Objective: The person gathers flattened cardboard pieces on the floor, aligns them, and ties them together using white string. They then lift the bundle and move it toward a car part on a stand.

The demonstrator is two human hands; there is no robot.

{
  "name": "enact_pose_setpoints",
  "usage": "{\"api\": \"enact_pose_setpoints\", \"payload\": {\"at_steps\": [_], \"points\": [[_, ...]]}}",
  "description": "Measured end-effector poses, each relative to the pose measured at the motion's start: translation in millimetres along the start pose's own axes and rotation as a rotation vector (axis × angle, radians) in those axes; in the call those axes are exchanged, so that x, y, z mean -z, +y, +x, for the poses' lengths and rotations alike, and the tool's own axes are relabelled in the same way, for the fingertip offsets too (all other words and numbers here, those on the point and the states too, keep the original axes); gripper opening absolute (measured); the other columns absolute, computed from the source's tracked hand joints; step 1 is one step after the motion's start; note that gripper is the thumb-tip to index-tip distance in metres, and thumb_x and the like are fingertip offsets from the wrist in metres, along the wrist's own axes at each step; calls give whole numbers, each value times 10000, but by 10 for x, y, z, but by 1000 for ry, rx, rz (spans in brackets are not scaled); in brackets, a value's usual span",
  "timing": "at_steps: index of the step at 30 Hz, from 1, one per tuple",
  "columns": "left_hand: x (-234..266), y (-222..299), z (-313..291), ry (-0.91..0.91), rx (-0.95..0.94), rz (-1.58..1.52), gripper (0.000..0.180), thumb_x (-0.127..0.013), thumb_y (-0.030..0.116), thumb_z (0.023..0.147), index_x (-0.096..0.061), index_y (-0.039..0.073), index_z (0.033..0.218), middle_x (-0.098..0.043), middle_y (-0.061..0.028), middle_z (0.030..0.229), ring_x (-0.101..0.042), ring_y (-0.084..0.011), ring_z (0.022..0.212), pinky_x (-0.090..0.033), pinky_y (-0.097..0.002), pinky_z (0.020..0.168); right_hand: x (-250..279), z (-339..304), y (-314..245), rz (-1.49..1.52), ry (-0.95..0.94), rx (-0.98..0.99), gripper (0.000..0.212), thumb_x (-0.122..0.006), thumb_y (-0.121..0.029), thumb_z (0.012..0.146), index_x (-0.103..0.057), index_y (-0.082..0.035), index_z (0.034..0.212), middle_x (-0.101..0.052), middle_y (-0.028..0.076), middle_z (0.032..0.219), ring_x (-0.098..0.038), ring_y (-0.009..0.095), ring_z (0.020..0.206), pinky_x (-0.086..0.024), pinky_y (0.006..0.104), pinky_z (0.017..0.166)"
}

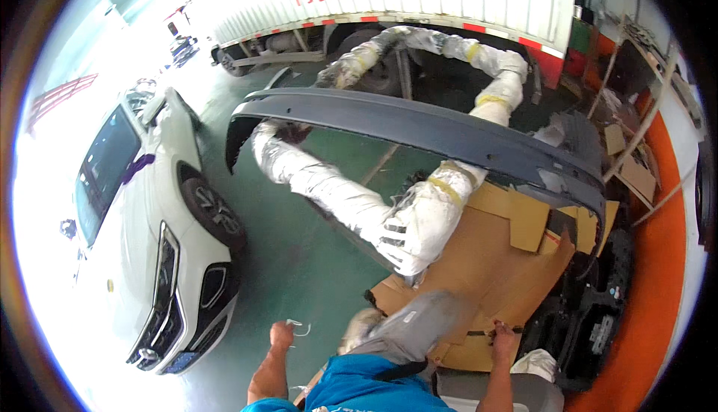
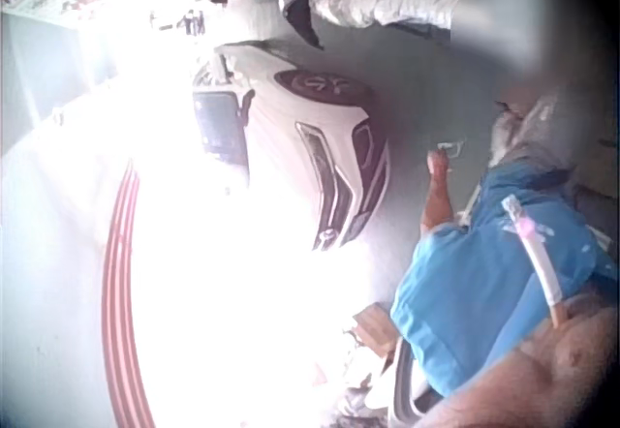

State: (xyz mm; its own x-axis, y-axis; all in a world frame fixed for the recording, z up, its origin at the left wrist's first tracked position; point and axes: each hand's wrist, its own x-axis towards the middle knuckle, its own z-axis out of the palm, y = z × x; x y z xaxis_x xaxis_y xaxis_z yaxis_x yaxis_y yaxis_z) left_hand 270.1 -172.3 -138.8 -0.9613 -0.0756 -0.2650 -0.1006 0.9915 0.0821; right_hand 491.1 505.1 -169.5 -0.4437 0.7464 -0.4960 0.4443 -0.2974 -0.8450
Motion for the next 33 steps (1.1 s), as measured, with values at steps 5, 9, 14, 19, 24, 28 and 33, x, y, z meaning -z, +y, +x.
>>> {"api": "enact_pose_setpoints", "payload": {"at_steps": [5,9,14,19,24,28,33], "points": [[860,349,531,283,122,-552,278,-615,240,885,-672,-15,790,-609,-164,611,-602,-293,557,-444,-427,549,-15,-372,-347,53,73,-105,237,-587,-243,986,-641,-27,905,-546,9,690,-489,114,595,-381,291,531],[2067,1212,838,295,-66,-594,327,-594,271,924,-625,-21,780,-525,-143,583,-548,-236,537,-394,-413,528,199,-543,-537,28,62,29,265,-581,-226,986,-673,1,1088,-632,51,791,-534,147,637,-427,340,553],[3118,1789,1161,313,-292,-566,304,-579,257,957,-645,-33,894,-529,-142,605,-478,-207,538,-390,-371,535,-325,-711,-1473,-315,214,470,295,-557,-210,986,-608,80,1006,-604,214,783,-568,271,727,-454,407,694],[3569,1986,1666,168,-466,-653,233,-587,185,964,-668,-33,969,-419,-62,613,-386,-111,570,-329,-322,515,-1163,-921,-2439,-140,296,495,325,-548,-250,992,-628,66,983,-648,157,833,-593,224,770,-457,368,711],[3811,2029,2255,55,-667,-726,205,-548,120,967,-682,-32,996,-417,-12,618,-345,-86,577,-283,-302,499,-1899,-1146,-2670,48,387,409,338,-536,-274,997,-639,46,966,-663,92,767,-630,145,733,-488,318,683],[4038,2245,2561,92,-744,-642,210,-554,104,954,-669,-52,1036,-483,-42,654,-381,-100,591,-297,-307,508,-2204,-1381,-2865,-28,410,466,323,-546,-265,996,-655,38,1011,-667,81,761,-630,150,705,-494,322,662],[3857,2937,2615,111,-1016,-664,215,-564,82,929,-658,-49,1072,-644,-202,767,-570,-212,635,-439,-363,596,-2394,-1363,-2932,62,363,443,315,-556,-253,996,-666,-2,1153,-683,107,783,-633,172,693,-506,320,671]]}}
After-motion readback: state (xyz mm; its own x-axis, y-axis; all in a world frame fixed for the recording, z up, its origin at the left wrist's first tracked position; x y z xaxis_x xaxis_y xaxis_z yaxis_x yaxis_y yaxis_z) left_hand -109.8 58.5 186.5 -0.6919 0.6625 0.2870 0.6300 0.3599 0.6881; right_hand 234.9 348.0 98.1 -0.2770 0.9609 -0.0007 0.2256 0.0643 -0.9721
